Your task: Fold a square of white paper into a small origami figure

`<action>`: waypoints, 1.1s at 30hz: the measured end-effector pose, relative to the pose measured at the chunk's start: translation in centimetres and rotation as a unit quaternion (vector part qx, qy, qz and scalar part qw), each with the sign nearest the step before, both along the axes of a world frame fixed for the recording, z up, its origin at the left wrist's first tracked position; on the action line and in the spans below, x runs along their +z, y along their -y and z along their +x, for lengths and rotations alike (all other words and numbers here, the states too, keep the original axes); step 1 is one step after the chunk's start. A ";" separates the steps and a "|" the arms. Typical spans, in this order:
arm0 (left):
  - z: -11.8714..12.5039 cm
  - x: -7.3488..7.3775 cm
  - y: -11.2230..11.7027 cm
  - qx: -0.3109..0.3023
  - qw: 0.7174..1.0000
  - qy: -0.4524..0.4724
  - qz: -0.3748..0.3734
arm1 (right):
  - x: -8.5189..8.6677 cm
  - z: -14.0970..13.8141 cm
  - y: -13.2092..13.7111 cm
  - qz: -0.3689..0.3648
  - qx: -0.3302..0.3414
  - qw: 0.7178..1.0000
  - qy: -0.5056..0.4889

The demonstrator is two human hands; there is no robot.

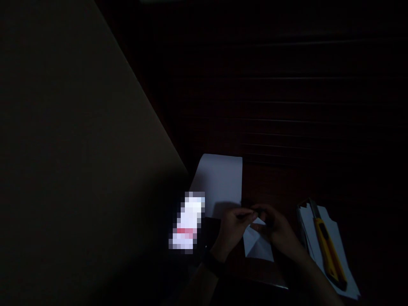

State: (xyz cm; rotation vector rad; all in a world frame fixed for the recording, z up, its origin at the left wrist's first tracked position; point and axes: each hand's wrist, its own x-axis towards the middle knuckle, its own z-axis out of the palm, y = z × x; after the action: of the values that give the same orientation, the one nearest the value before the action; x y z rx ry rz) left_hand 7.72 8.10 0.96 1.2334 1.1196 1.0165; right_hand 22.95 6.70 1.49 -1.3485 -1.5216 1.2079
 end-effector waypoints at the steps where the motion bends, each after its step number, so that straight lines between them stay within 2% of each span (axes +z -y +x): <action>1: 0.0 0.1 0.0 0.000 1.000 -0.010 0.004 | 0.0 0.0 0.0 0.000 0.002 1.000 0.001; 8: 0.1 -0.2 0.2 0.015 0.998 -0.052 0.006 | -0.1 -0.1 -0.2 -0.010 0.013 1.000 -0.014; 11: 0.2 0.0 0.3 0.007 0.998 -0.059 0.007 | -0.2 -0.2 -0.1 -0.013 -0.008 0.999 -0.032; 17: -0.2 0.5 0.3 -0.045 0.993 -0.099 0.039 | -0.8 0.5 -0.2 -0.044 -0.034 0.996 -0.065; 22: -0.6 0.3 0.1 -0.085 0.984 -0.148 0.055 | -0.6 1.3 -0.5 -0.042 -0.087 0.994 -0.054; 27: -0.5 0.6 0.3 -0.071 0.979 -0.181 0.070 | -0.5 1.7 -0.5 -0.106 -0.044 0.992 -0.057; 30: -0.5 0.7 0.4 -0.080 0.981 -0.164 0.073 | -0.9 1.7 -0.4 -0.121 -0.050 0.990 -0.050; 33: -0.5 0.5 0.3 -0.095 0.989 -0.105 0.044 | -1.2 1.7 -0.5 -0.118 -0.058 0.991 -0.037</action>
State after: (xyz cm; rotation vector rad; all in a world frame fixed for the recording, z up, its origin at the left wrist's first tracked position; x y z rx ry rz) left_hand 7.26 7.82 1.45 1.5153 1.1020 0.8124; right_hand 24.68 7.15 0.26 -1.5055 -1.2614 1.3792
